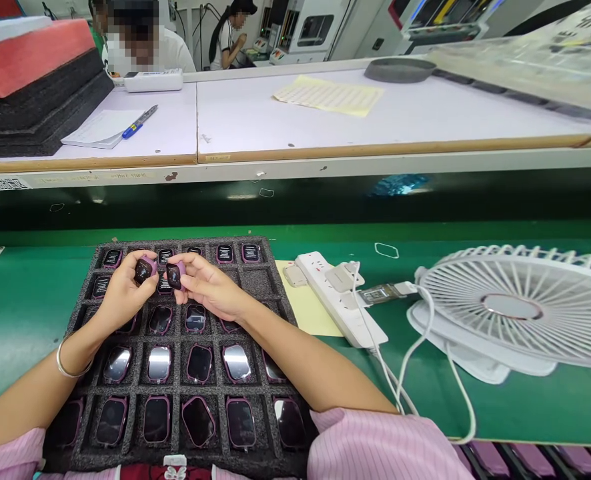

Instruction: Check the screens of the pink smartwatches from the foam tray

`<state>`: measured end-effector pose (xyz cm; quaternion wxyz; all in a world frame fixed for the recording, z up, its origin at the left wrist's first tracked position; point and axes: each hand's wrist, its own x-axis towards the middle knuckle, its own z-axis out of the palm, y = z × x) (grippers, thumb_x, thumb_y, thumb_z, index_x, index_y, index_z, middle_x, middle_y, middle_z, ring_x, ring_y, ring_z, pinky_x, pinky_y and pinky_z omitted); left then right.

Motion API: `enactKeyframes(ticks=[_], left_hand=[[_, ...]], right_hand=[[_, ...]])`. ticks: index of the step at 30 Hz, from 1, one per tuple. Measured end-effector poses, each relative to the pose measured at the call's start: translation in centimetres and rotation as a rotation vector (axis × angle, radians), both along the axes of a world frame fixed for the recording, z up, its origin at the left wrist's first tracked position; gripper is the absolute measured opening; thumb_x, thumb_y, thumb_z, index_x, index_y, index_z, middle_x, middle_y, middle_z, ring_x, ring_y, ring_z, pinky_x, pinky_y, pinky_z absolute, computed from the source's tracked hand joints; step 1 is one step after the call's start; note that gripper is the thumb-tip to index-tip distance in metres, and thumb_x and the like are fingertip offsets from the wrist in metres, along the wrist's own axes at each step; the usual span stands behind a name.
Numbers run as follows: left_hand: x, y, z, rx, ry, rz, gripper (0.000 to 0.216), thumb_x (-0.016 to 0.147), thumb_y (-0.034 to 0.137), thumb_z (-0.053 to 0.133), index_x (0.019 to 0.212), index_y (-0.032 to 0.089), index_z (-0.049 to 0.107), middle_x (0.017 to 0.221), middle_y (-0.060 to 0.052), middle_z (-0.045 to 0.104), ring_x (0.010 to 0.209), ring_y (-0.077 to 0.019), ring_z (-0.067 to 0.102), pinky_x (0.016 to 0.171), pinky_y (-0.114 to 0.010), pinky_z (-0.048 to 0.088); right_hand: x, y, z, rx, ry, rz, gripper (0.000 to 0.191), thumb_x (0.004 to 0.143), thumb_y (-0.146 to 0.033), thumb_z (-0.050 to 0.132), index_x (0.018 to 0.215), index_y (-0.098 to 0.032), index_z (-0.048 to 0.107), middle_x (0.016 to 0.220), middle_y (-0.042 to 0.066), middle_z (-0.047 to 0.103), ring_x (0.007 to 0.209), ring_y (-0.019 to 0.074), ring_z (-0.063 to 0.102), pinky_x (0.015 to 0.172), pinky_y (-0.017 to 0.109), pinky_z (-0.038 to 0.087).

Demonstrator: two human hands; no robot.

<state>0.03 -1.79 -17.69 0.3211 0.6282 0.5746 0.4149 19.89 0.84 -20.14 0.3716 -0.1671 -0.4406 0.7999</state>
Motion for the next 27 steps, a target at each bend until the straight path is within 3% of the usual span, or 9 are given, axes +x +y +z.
enactKeyframes(ticks=[14, 18, 21, 27], left_hand=[[-0.1, 0.4, -0.1, -0.009, -0.117, 0.044, 0.035, 0.074, 0.024, 0.066, 0.109, 0.019, 0.063, 0.101, -0.004, 0.066, 0.090, -0.0175, 0.060, 0.080, -0.029, 0.047], [0.2, 0.7, 0.1, -0.249, -0.468, 0.054, 0.049, 0.073, 0.031, 0.075, 0.117, 0.016, 0.060, 0.089, -0.001, 0.065, 0.065, -0.0113, 0.055, 0.061, -0.025, 0.044], [0.4, 0.7, 0.7, -0.423, -0.732, 0.051, 0.059, 0.075, 0.036, 0.075, 0.126, 0.015, 0.056, 0.081, -0.001, 0.064, 0.053, -0.0095, 0.053, 0.051, -0.024, 0.041], [0.3, 0.5, 1.3, -0.402, -0.785, 0.029, 0.055, 0.082, 0.042, 0.069, 0.128, 0.016, 0.058, 0.080, -0.002, 0.066, 0.050, -0.0125, 0.060, 0.047, -0.025, 0.048]], right_hand=[[0.0, 0.0, 0.0, -0.020, 0.002, -0.025, 0.040, 0.084, -0.037, 0.084, 0.117, -0.025, 0.064, 0.096, 0.000, 0.066, 0.071, 0.0119, 0.062, 0.071, 0.027, 0.050], [0.0, 0.6, -0.1, -0.156, 0.003, -0.041, 0.049, 0.085, -0.035, 0.081, 0.127, -0.024, 0.060, 0.100, 0.004, 0.072, 0.077, 0.0159, 0.068, 0.071, 0.028, 0.051], [0.3, 1.4, -0.2, -0.254, -0.002, -0.083, 0.041, 0.088, -0.033, 0.074, 0.124, -0.020, 0.060, 0.104, 0.009, 0.075, 0.073, 0.0168, 0.068, 0.069, 0.030, 0.051], [0.5, 2.3, 0.3, -0.215, -0.037, -0.218, 0.028, 0.089, -0.036, 0.073, 0.111, -0.021, 0.063, 0.098, 0.007, 0.075, 0.067, 0.0152, 0.064, 0.065, 0.029, 0.051]])
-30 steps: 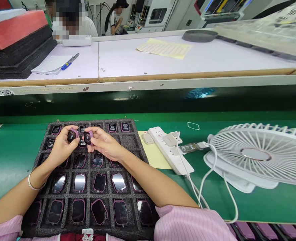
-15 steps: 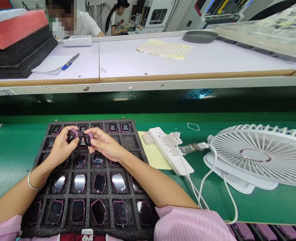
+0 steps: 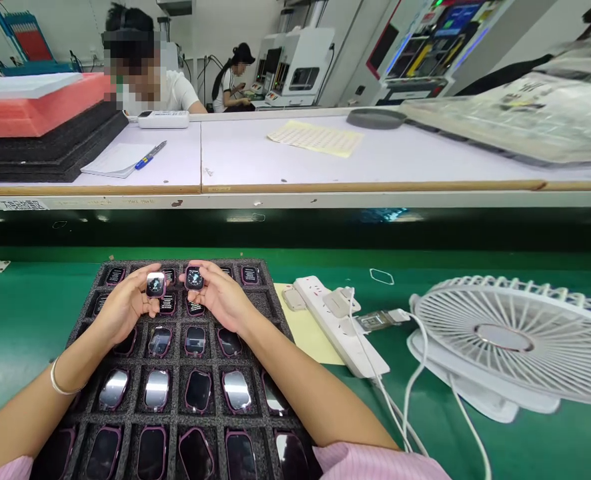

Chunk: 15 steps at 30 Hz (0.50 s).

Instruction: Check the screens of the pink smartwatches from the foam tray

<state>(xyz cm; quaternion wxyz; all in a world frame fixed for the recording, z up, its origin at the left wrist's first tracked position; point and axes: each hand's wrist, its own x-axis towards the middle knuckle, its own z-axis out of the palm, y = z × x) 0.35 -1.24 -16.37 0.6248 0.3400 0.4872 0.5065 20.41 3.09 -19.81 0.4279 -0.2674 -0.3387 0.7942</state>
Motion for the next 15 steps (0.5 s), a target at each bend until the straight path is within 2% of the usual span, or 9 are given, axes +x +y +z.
enactKeyframes(ticks=[6, 15], left_hand=[[-0.2, -0.2, 0.2, 0.064, 0.011, 0.016, 0.051, 0.077, 0.042, 0.074, 0.119, 0.016, 0.061, 0.084, -0.003, 0.069, 0.058, -0.0169, 0.070, 0.059, -0.032, 0.061], [0.1, -0.6, 0.2, 0.069, -0.006, -0.046, 0.044, 0.069, 0.030, 0.076, 0.109, 0.017, 0.063, 0.089, -0.002, 0.072, 0.060, -0.0174, 0.073, 0.063, -0.033, 0.064]], right_hand=[[-0.8, -0.9, 1.0, 0.151, -0.061, 0.026, 0.034, 0.086, -0.036, 0.078, 0.114, -0.022, 0.065, 0.103, 0.006, 0.072, 0.064, 0.0129, 0.063, 0.064, 0.029, 0.051], [-0.8, -1.5, 0.7, 0.210, -0.107, 0.013, 0.035, 0.082, -0.020, 0.073, 0.115, -0.023, 0.064, 0.099, 0.003, 0.072, 0.066, 0.0132, 0.066, 0.065, 0.028, 0.050]])
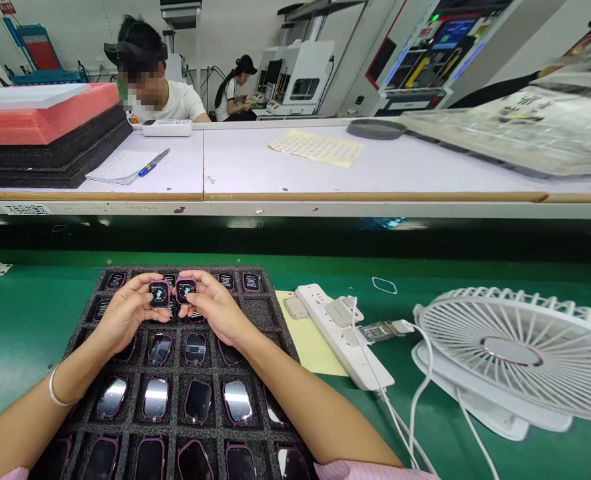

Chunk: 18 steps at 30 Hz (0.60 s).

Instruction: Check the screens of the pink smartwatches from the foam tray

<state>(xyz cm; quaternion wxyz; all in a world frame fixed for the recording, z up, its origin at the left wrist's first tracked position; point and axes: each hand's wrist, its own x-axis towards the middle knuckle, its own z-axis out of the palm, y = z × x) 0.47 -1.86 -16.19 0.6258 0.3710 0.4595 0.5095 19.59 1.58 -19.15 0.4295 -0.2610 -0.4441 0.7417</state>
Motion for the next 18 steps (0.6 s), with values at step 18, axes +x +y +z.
enactKeyframes(ticks=[18], left_hand=[[0.46, -0.32, -0.06, 0.027, 0.070, 0.011, 0.043, 0.068, 0.024, 0.073, 0.109, 0.018, 0.063, 0.101, -0.003, 0.070, 0.063, -0.0168, 0.074, 0.065, -0.032, 0.066]], right_hand=[[-0.12, 0.11, -0.33, 0.044, -0.050, -0.037, 0.038, 0.081, -0.020, 0.074, 0.117, -0.022, 0.064, 0.095, 0.001, 0.071, 0.064, 0.0116, 0.065, 0.067, 0.028, 0.047]])
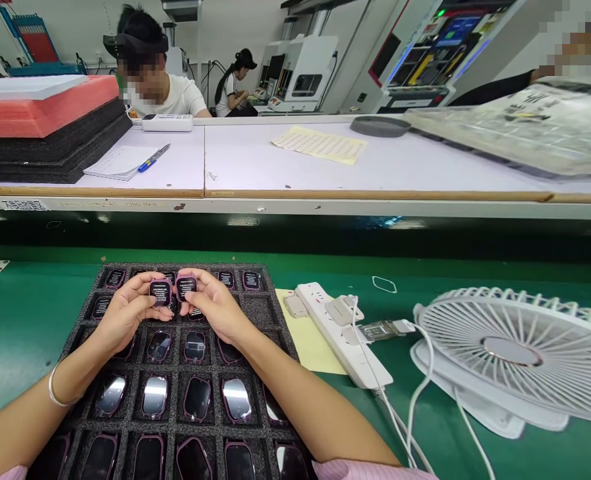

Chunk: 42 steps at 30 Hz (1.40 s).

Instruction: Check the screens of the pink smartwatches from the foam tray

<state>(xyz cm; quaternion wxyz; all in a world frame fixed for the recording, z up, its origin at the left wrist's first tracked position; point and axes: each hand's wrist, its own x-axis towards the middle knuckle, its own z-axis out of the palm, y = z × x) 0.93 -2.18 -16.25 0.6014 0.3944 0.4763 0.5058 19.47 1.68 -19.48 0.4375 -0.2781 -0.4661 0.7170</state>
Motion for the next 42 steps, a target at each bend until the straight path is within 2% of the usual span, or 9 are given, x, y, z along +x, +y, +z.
enactKeyframes(ticks=[9, 14, 21, 29, 31, 33, 36, 42], left_hand=[[0.18, -0.01, -0.06, 0.015, 0.013, -0.002, 0.042, 0.069, 0.025, 0.074, 0.109, 0.017, 0.063, 0.107, -0.003, 0.068, 0.063, -0.0165, 0.075, 0.065, -0.030, 0.066], [0.26, 0.08, -0.23, 0.019, 0.008, 0.006, 0.042, 0.070, 0.027, 0.077, 0.107, 0.017, 0.062, 0.104, -0.004, 0.068, 0.061, -0.0162, 0.074, 0.063, -0.030, 0.066], [0.14, 0.23, -0.46, 0.017, 0.016, 0.018, 0.043, 0.070, 0.030, 0.081, 0.106, 0.017, 0.062, 0.104, -0.004, 0.069, 0.058, -0.0151, 0.073, 0.061, -0.029, 0.065], [0.18, 0.10, -0.33, 0.029, 0.004, -0.017, 0.046, 0.065, 0.022, 0.081, 0.108, 0.018, 0.063, 0.112, -0.004, 0.068, 0.063, -0.0154, 0.075, 0.066, -0.031, 0.066], [0.15, 0.17, -0.42, 0.014, 0.014, -0.025, 0.045, 0.068, 0.030, 0.083, 0.106, 0.018, 0.063, 0.104, -0.004, 0.070, 0.060, -0.0162, 0.074, 0.063, -0.031, 0.065], [0.06, 0.24, -0.48, -0.010, 0.000, -0.033, 0.044, 0.074, 0.043, 0.081, 0.104, 0.016, 0.063, 0.093, -0.004, 0.072, 0.058, -0.0181, 0.074, 0.060, -0.032, 0.064], [-0.09, 0.24, -0.38, -0.024, -0.062, -0.054, 0.047, 0.078, 0.052, 0.074, 0.104, 0.015, 0.064, 0.088, -0.006, 0.074, 0.059, -0.0200, 0.074, 0.059, -0.034, 0.064], [-0.09, -0.05, 0.04, -0.017, -0.033, -0.060, 0.037, 0.071, 0.026, 0.073, 0.106, 0.017, 0.064, 0.095, -0.003, 0.072, 0.062, -0.0192, 0.074, 0.065, -0.034, 0.064]], right_hand=[[-0.04, 0.09, -0.21, -0.001, -0.006, -0.015, 0.035, 0.083, -0.027, 0.076, 0.115, -0.022, 0.066, 0.086, -0.001, 0.068, 0.062, 0.0113, 0.063, 0.064, 0.027, 0.048], [0.08, -0.03, 0.01, 0.021, 0.004, 0.017, 0.039, 0.080, -0.020, 0.074, 0.118, -0.023, 0.064, 0.098, 0.002, 0.070, 0.065, 0.0111, 0.063, 0.067, 0.028, 0.049], [0.03, -0.16, 0.01, 0.048, -0.023, 0.015, 0.040, 0.079, -0.018, 0.070, 0.118, -0.023, 0.064, 0.088, -0.001, 0.064, 0.066, 0.0120, 0.063, 0.068, 0.029, 0.048], [0.05, -0.21, 0.07, 0.061, -0.016, 0.009, 0.048, 0.074, -0.014, 0.076, 0.118, -0.025, 0.062, 0.094, -0.001, 0.063, 0.068, 0.0114, 0.060, 0.070, 0.029, 0.049], [-0.12, -0.17, 0.03, 0.038, -0.023, -0.011, 0.042, 0.075, -0.018, 0.078, 0.115, -0.024, 0.063, 0.093, 0.000, 0.064, 0.065, 0.0108, 0.057, 0.064, 0.027, 0.048], [-0.26, -0.08, 0.06, -0.031, -0.005, -0.020, 0.033, 0.081, -0.031, 0.077, 0.110, -0.022, 0.064, 0.090, 0.001, 0.066, 0.061, 0.0109, 0.054, 0.058, 0.026, 0.045], [-0.31, 0.03, 0.24, -0.135, 0.076, -0.011, 0.033, 0.083, -0.043, 0.075, 0.105, -0.020, 0.067, 0.083, 0.002, 0.065, 0.060, 0.0128, 0.054, 0.054, 0.026, 0.044], [-0.18, -0.13, 0.30, -0.151, 0.095, 0.003, 0.035, 0.075, -0.027, 0.081, 0.107, -0.021, 0.069, 0.086, 0.001, 0.068, 0.061, 0.0118, 0.055, 0.057, 0.026, 0.045]])
